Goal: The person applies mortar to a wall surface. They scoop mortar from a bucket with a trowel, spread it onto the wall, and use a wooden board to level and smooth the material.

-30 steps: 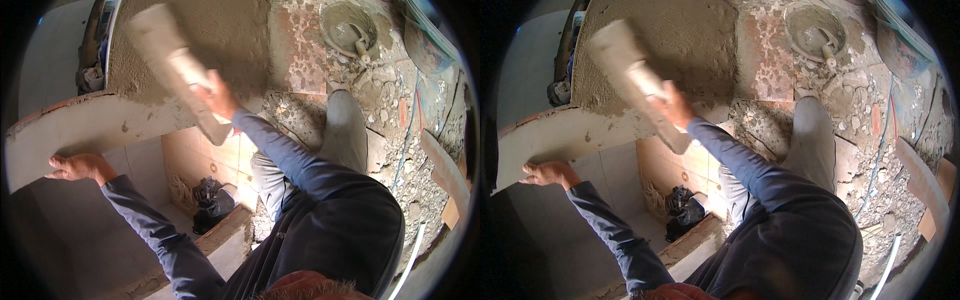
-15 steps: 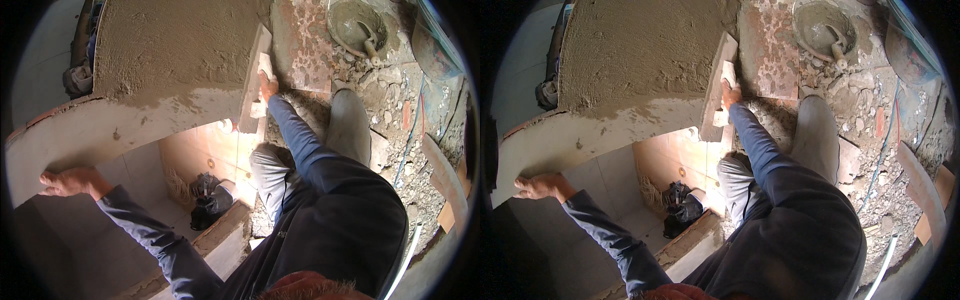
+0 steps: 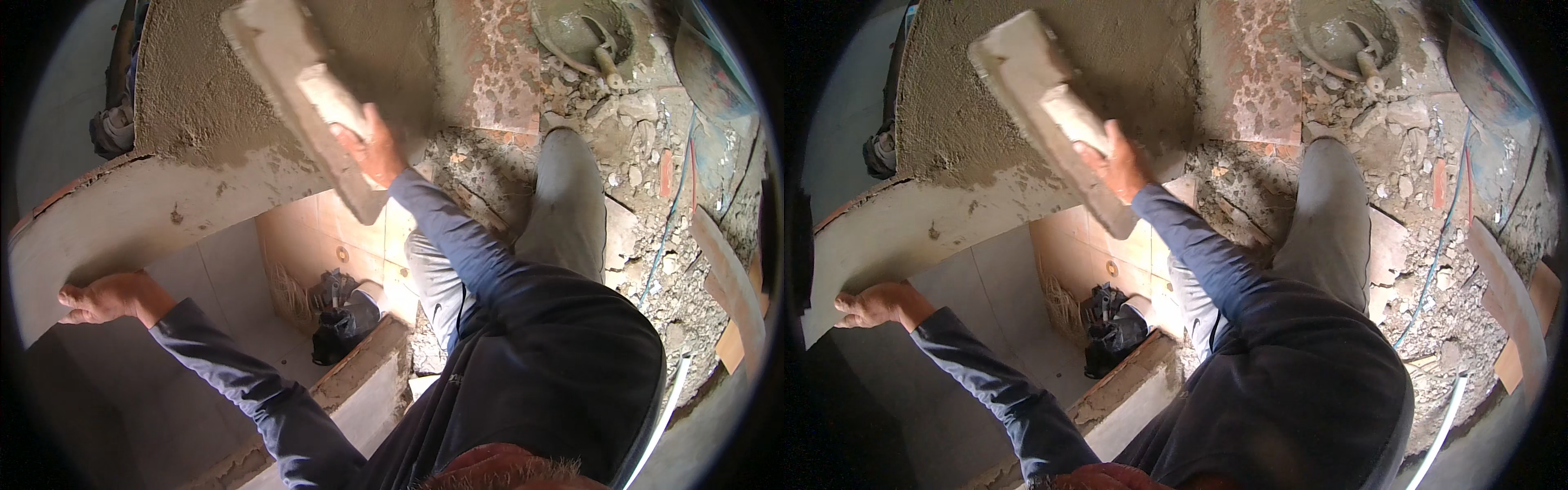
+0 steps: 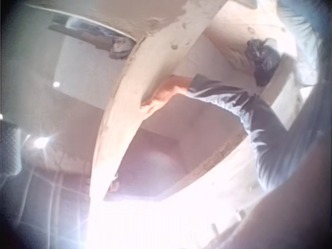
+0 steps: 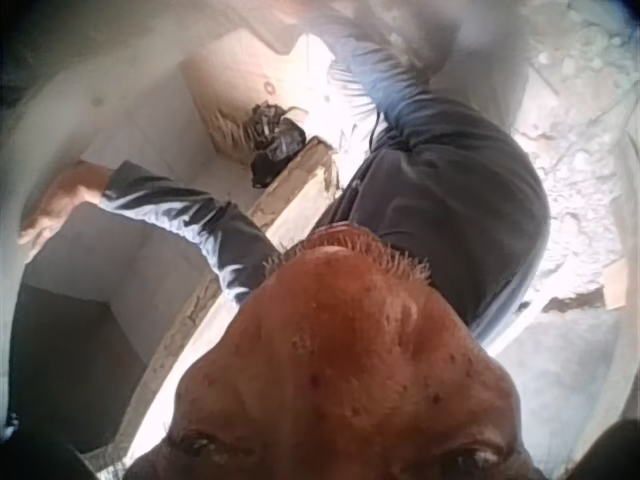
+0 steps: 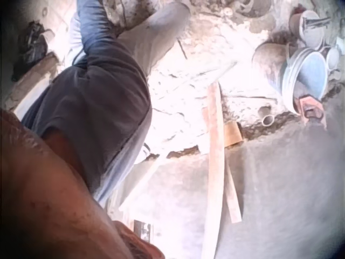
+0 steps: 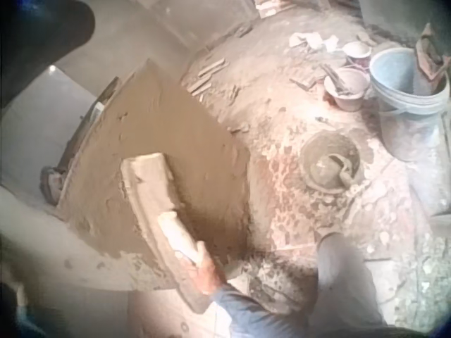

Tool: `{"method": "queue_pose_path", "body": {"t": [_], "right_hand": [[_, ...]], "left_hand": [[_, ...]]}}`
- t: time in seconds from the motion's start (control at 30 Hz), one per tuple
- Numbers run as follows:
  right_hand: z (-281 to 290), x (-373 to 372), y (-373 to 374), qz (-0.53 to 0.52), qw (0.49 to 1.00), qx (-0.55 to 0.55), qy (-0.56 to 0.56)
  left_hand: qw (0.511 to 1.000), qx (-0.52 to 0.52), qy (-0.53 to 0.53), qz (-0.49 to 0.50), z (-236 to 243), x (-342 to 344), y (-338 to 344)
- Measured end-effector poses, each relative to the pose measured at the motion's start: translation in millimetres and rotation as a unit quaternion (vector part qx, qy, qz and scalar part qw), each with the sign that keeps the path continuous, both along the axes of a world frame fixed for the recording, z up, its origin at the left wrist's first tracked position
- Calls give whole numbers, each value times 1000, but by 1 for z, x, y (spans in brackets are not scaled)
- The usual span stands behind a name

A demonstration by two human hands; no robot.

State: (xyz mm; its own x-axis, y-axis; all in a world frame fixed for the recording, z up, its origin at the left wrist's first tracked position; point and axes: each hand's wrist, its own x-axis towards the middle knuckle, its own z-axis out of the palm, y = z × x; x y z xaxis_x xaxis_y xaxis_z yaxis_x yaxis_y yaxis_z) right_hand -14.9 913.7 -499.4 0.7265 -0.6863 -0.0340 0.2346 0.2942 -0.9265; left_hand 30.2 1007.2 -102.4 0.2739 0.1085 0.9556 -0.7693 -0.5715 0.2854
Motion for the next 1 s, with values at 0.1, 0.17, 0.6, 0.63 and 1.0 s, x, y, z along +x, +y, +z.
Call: {"method": "queue_pose_path", "body": {"t": [0.1,0.17,0.6,0.63,1.0], "right_hand": [[-55,-7,2,-41,997,59,37],[-111,-1,11,-58,986,137,76],[-45,-22,21,44,913,403,38],[-31,-31,16,76,925,369,46],[-130,-31,37,-3,847,486,214]], "left_hand": [[999,42,-16,-30,3,-6,0],[998,37,-18,-44,3,4,4],[999,10,7,-31,0,10,6],[1000,16,0,-23,2,11,8],[999,17,-6,-44,9,8,13]]}}
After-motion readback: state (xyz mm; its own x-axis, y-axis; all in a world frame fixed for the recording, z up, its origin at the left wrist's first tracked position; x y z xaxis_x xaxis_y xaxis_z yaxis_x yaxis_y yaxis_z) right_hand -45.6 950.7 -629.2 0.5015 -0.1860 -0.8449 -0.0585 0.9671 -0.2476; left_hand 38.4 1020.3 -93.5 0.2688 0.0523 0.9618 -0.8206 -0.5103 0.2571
